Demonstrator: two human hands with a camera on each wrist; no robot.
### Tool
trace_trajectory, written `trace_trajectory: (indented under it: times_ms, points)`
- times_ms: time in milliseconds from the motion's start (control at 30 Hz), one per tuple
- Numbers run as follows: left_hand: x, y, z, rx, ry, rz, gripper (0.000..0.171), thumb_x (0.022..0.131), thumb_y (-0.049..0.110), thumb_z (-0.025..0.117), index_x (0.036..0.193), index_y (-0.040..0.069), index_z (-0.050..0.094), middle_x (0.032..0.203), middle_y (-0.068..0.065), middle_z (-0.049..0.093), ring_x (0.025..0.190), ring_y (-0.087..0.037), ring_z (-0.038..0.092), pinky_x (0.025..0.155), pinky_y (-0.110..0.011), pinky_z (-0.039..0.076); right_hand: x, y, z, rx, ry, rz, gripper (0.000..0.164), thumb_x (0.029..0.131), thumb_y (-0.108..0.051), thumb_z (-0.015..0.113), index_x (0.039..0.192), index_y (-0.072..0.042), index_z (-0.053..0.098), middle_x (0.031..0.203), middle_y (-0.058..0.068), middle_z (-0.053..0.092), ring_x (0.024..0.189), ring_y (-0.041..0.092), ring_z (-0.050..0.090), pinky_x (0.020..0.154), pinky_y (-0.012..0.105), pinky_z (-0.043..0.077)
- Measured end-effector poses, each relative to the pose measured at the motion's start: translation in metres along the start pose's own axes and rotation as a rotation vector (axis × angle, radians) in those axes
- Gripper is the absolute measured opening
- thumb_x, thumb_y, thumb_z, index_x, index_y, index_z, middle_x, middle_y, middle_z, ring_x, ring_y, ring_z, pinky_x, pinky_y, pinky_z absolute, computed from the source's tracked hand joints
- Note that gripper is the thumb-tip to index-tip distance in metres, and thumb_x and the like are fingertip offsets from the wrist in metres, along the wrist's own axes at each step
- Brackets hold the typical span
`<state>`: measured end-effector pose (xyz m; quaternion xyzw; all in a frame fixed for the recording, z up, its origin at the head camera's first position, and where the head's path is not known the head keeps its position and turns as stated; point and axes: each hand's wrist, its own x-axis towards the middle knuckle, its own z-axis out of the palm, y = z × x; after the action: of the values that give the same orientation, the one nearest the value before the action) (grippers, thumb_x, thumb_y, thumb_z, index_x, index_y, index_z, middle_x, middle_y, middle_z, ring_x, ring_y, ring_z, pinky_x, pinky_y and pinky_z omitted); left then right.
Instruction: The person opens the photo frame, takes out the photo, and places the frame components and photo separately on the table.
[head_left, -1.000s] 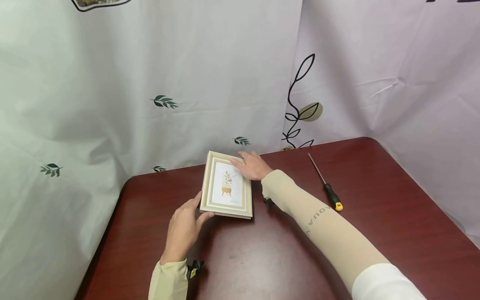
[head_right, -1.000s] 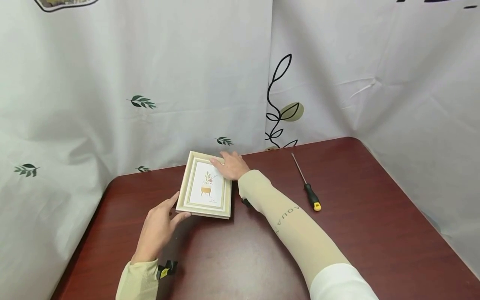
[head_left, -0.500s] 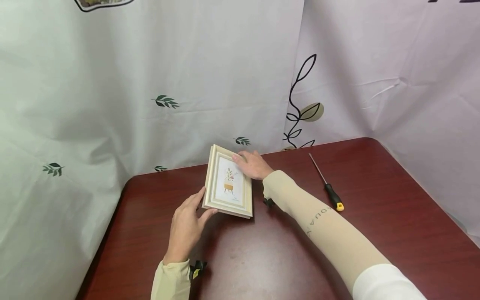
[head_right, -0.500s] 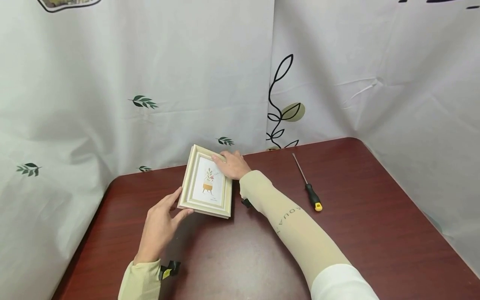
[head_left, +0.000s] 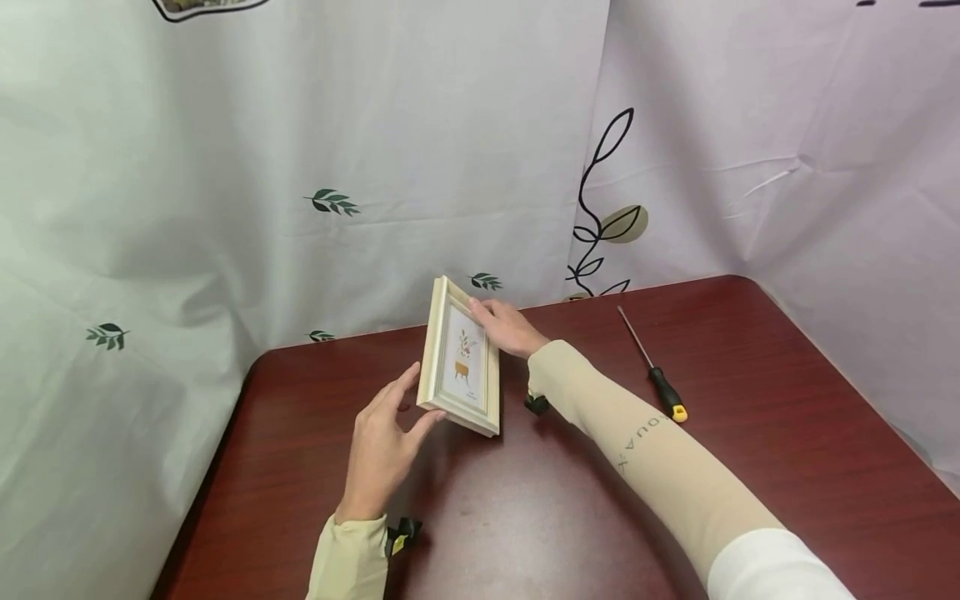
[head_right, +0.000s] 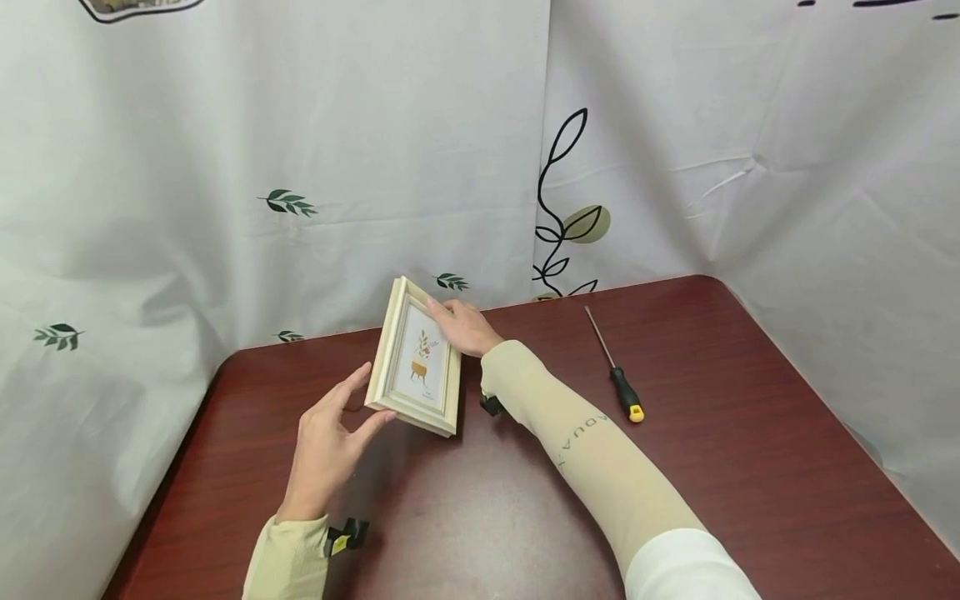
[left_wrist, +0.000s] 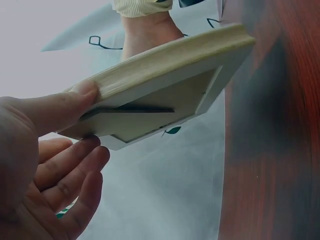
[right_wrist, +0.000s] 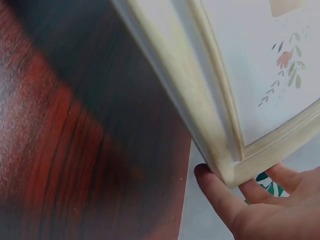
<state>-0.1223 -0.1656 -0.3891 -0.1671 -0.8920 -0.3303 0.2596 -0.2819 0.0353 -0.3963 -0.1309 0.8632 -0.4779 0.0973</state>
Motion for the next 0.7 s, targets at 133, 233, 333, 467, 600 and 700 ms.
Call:
trace_trajectory:
  times_ms: [133, 233, 333, 467, 600, 700]
  points:
    - [0.0013, 0.0022, 0.0009, -0.049, 0.0, -0.016, 0.075, 0.071, 0.024, 0.081, 0.137, 0.018, 0.046, 0.118, 0.001, 0.062, 0.088, -0.01, 0.062, 0.069, -0.022, 0.051, -0.0007, -0.0007, -0.003, 0.048, -0.031, 0.026, 0.079, 0.088, -0.07, 0.017, 0.136, -0.013, 0.043, 0.112, 0.008, 0.054, 0.1, 0.021, 0.055, 0.092, 0.039, 0.041]
    - [0.002, 0.0026, 0.0015, -0.09, -0.007, -0.026, 0.078, 0.071, 0.023, 0.081, 0.139, 0.02, 0.043, 0.118, 0.004, 0.062, 0.091, -0.009, 0.062, 0.072, -0.024, 0.052, -0.0012, -0.0007, -0.0058, 0.11, -0.069, 0.036, 0.079, 0.087, -0.071, 0.014, 0.144, -0.02, 0.033, 0.132, 0.01, 0.046, 0.116, 0.024, 0.048, 0.099, 0.046, 0.037]
    - [0.0021, 0.0031, 0.0023, -0.127, -0.009, -0.035, 0.081, 0.07, 0.022, 0.081, 0.14, 0.021, 0.041, 0.117, 0.005, 0.062, 0.093, -0.009, 0.061, 0.073, -0.028, 0.052, -0.0016, -0.0011, -0.0076, 0.163, -0.086, 0.04, 0.077, 0.087, -0.072, 0.013, 0.148, -0.025, 0.022, 0.144, 0.008, 0.034, 0.125, 0.025, 0.041, 0.1, 0.048, 0.036]
    - [0.0019, 0.004, 0.0044, -0.156, -0.002, -0.048, 0.08, 0.071, 0.022, 0.081, 0.14, 0.023, 0.041, 0.114, 0.006, 0.063, 0.09, -0.008, 0.061, 0.072, -0.026, 0.051, -0.0018, -0.0019, -0.0083, 0.249, -0.085, 0.047, 0.082, 0.083, -0.076, 0.015, 0.147, -0.026, 0.024, 0.142, 0.008, 0.037, 0.122, 0.023, 0.045, 0.095, 0.045, 0.043]
    - [0.0011, 0.0054, 0.0074, -0.216, -0.002, -0.067, 0.078, 0.072, 0.021, 0.08, 0.139, 0.024, 0.041, 0.112, 0.006, 0.064, 0.089, -0.009, 0.062, 0.073, -0.024, 0.051, -0.001, -0.0003, -0.0085, 0.298, -0.09, 0.06, 0.086, 0.078, -0.08, 0.016, 0.147, -0.029, 0.024, 0.143, 0.006, 0.034, 0.123, 0.022, 0.043, 0.094, 0.046, 0.044]
    - [0.0006, 0.0071, 0.0088, -0.257, -0.005, -0.083, 0.076, 0.073, 0.021, 0.08, 0.138, 0.025, 0.042, 0.111, 0.005, 0.064, 0.09, -0.009, 0.062, 0.074, -0.025, 0.051, -0.0013, -0.0006, -0.0092, 0.321, -0.109, 0.059, 0.09, 0.076, -0.082, 0.017, 0.148, -0.027, 0.022, 0.144, 0.007, 0.032, 0.125, 0.023, 0.041, 0.096, 0.048, 0.042]
